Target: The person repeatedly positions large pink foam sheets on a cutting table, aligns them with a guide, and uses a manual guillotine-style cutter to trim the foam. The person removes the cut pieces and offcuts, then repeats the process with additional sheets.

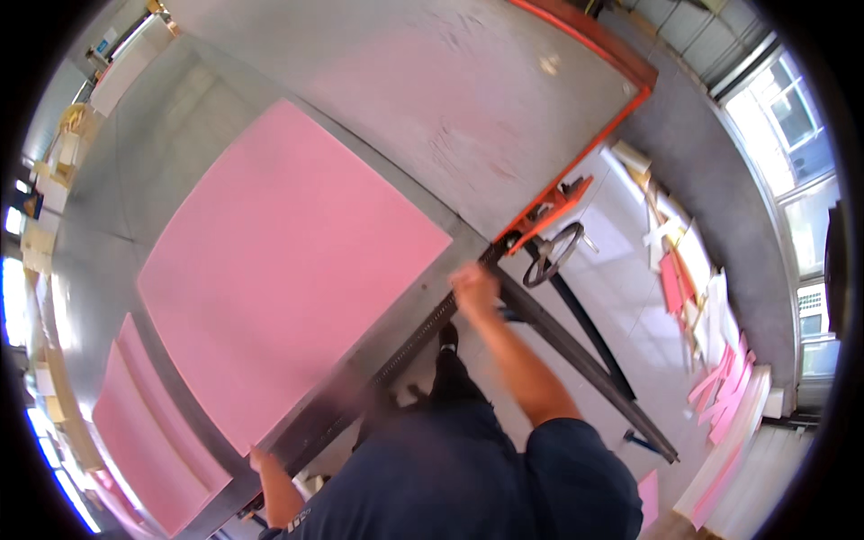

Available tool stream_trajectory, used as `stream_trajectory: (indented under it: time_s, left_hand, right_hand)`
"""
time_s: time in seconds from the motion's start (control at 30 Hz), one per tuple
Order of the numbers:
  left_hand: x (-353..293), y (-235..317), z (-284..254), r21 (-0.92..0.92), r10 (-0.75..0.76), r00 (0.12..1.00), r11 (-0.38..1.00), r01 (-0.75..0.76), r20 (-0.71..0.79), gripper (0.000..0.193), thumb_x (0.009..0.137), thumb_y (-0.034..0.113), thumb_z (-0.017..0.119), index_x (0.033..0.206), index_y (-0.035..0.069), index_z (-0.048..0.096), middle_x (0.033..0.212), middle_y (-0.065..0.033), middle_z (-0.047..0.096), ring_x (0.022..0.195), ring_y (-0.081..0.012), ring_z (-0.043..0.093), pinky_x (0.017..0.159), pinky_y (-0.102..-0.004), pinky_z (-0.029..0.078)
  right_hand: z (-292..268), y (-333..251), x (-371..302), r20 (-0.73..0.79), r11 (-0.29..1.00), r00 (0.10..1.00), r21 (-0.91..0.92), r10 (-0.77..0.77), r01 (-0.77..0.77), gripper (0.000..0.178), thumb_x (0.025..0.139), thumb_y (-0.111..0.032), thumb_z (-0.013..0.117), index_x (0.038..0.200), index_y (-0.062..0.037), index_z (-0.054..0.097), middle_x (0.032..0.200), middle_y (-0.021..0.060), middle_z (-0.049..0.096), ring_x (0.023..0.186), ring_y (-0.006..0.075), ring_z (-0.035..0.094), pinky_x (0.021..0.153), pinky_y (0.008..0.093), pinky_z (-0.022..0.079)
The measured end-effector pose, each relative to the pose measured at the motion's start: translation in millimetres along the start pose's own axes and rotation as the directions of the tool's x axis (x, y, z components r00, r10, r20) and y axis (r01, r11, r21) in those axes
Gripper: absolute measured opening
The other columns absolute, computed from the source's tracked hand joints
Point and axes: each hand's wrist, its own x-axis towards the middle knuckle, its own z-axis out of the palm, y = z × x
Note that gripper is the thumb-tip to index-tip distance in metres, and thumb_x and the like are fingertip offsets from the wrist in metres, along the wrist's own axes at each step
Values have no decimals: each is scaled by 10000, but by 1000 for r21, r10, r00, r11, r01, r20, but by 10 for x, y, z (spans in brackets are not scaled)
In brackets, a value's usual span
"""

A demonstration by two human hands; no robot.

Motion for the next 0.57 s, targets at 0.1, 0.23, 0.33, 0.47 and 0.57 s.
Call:
stream_trajectory:
  time_s: [0.1,0.23,0.33,0.47,0.57]
  left_hand:
    - [-382,164,451,16,152,975,988,-156,162,708,916,441,659,1483,85,428,1469,-146,495,1238,-298,547,996,-427,476]
    - [-660,1012,1569,-86,682,574,674,-734,453,575,945,383,653,1406,88,478,1336,-107,562,1151,-206,581,968,-337,490]
    - [-3876,1660,2959,-405,751,149,499,-766,644,417,962,275,676,1267,10,569,1150,-88,636,1054,-179,627,940,-318,520]
    - [-7414,2050,3094,-776,724,-628,-211,-595,284,321,971,170,679,1232,-9,619,1216,-80,672,1071,-144,641,949,-267,507]
    - [-8223,2054,2798,-831,675,-732,-350,-432,97,344,932,188,684,1226,21,624,1184,-107,689,1090,-205,633,975,-314,486]
  right_hand:
    - [-1175,686,568,-452,940,858,329,244,-94,177,921,-258,655,998,-99,656,804,83,687,731,223,676,667,381,524]
    - [-1932,1422,1797,-387,881,891,-300,239,-367,380,912,-345,622,1127,-33,640,1059,163,708,1014,354,661,853,478,530]
    - [-2053,1618,2152,66,760,773,-256,630,-597,348,884,-320,644,981,11,688,953,208,723,883,364,709,753,449,572]
    - [-1770,2567,2219,281,487,440,-124,853,-865,302,884,-251,608,889,33,714,835,208,724,715,355,714,636,415,579]
    - [-1896,1941,2096,205,574,539,-200,817,-794,294,903,-213,555,982,18,720,910,199,742,791,331,732,696,420,590]
